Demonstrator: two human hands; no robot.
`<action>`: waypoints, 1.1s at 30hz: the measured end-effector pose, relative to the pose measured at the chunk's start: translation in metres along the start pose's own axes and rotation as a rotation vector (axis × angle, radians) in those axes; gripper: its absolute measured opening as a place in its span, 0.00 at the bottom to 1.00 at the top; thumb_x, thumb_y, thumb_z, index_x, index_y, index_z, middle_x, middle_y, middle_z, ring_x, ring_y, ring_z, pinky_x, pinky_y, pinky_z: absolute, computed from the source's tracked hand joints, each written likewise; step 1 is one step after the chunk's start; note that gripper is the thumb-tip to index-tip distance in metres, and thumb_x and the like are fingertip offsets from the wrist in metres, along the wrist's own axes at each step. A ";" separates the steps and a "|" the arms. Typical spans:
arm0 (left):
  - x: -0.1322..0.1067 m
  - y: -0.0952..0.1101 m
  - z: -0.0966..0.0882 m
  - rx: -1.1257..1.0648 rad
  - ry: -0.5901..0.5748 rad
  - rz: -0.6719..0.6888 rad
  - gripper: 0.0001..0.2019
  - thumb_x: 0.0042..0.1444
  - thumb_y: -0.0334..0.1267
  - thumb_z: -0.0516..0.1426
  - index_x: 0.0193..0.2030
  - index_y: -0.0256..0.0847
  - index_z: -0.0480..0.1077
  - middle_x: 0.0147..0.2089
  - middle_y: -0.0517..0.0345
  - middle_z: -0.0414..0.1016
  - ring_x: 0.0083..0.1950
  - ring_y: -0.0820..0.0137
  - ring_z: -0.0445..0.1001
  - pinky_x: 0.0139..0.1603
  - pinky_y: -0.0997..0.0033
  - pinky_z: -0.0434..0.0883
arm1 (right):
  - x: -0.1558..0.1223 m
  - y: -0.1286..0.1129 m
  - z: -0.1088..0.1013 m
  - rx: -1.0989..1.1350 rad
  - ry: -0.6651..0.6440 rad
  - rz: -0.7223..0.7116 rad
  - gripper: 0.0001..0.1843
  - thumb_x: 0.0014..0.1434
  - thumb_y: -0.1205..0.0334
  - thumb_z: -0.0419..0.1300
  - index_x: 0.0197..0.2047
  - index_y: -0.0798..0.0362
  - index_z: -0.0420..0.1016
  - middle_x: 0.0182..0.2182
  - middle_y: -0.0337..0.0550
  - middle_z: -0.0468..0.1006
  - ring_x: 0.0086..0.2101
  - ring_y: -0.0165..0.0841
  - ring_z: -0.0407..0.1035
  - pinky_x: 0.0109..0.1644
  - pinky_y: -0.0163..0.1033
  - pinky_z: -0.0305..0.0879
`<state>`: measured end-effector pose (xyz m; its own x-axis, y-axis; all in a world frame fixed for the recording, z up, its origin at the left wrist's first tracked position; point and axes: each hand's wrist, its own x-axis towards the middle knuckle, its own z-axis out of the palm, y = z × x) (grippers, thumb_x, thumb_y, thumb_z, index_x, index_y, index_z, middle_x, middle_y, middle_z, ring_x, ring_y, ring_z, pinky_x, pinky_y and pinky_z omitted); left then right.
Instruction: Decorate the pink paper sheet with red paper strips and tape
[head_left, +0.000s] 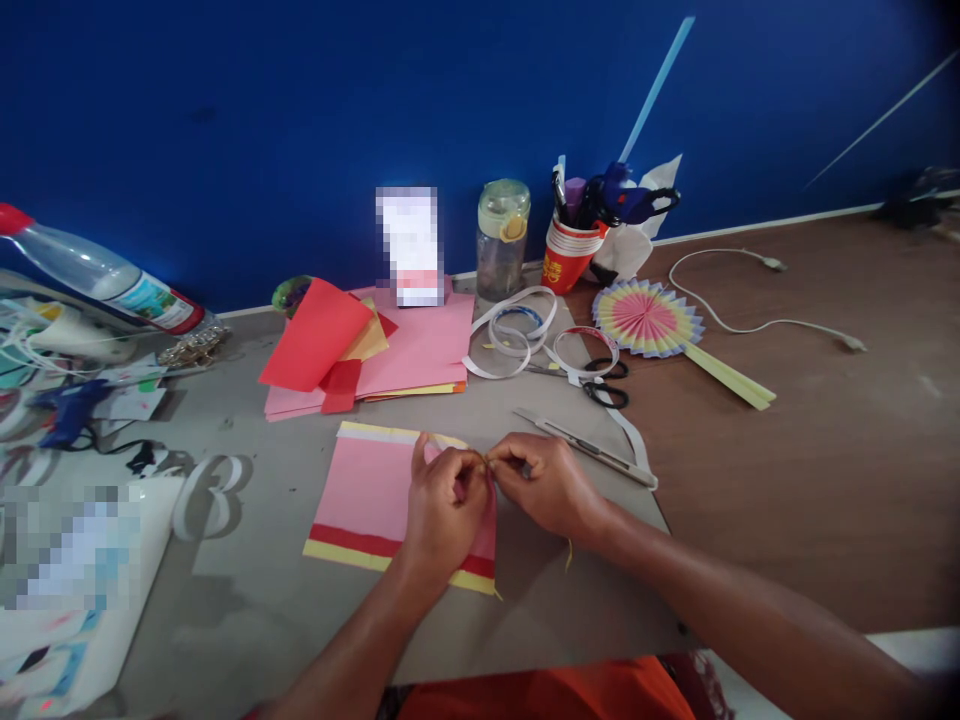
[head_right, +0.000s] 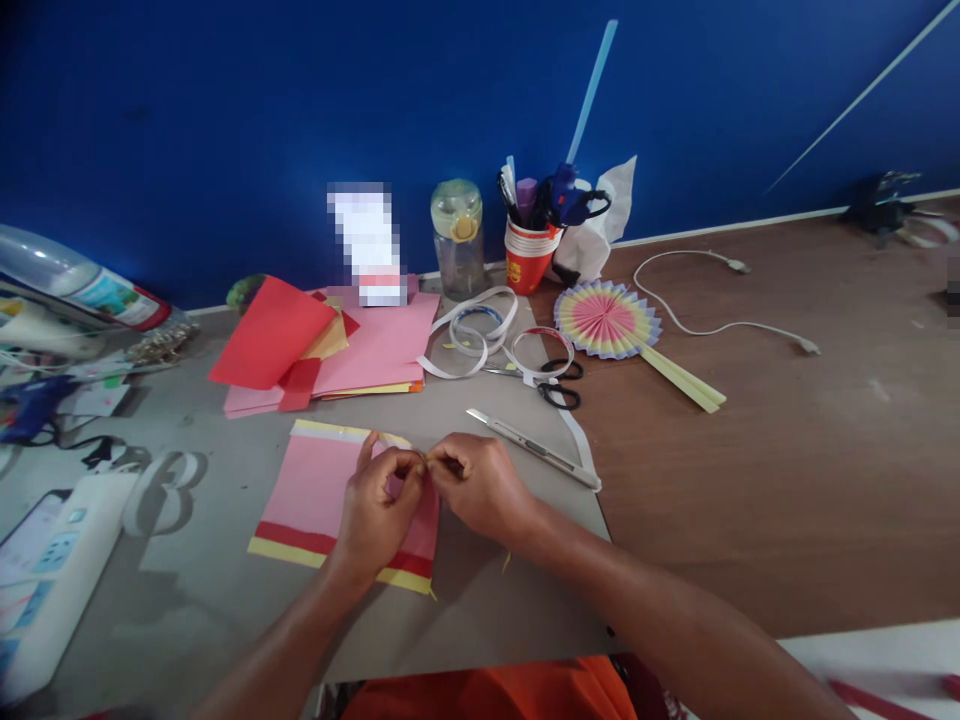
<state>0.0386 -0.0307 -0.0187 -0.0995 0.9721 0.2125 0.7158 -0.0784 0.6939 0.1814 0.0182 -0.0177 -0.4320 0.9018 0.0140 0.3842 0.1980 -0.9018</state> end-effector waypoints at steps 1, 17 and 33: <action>0.000 0.000 0.000 -0.007 0.001 0.001 0.07 0.56 0.31 0.52 0.29 0.44 0.66 0.26 0.67 0.74 0.25 0.74 0.69 0.67 0.48 0.52 | 0.000 0.000 0.000 0.003 -0.004 0.005 0.08 0.51 0.73 0.55 0.26 0.55 0.75 0.22 0.37 0.75 0.24 0.27 0.66 0.28 0.29 0.58; 0.000 -0.001 0.000 0.022 -0.029 0.007 0.07 0.57 0.30 0.51 0.29 0.43 0.66 0.27 0.68 0.75 0.26 0.75 0.71 0.68 0.48 0.49 | -0.002 0.006 0.001 -0.118 0.018 -0.175 0.10 0.53 0.74 0.54 0.29 0.55 0.75 0.25 0.41 0.76 0.26 0.28 0.69 0.32 0.31 0.59; 0.001 -0.001 0.000 0.014 -0.044 0.034 0.07 0.56 0.29 0.51 0.28 0.43 0.65 0.26 0.68 0.72 0.26 0.75 0.70 0.67 0.50 0.49 | -0.003 0.008 0.005 -0.131 0.047 -0.146 0.07 0.50 0.72 0.55 0.24 0.55 0.71 0.21 0.36 0.72 0.22 0.25 0.64 0.28 0.30 0.54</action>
<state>0.0383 -0.0300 -0.0192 -0.0445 0.9777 0.2051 0.7279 -0.1089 0.6770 0.1816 0.0155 -0.0272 -0.4540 0.8759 0.1636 0.4240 0.3739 -0.8249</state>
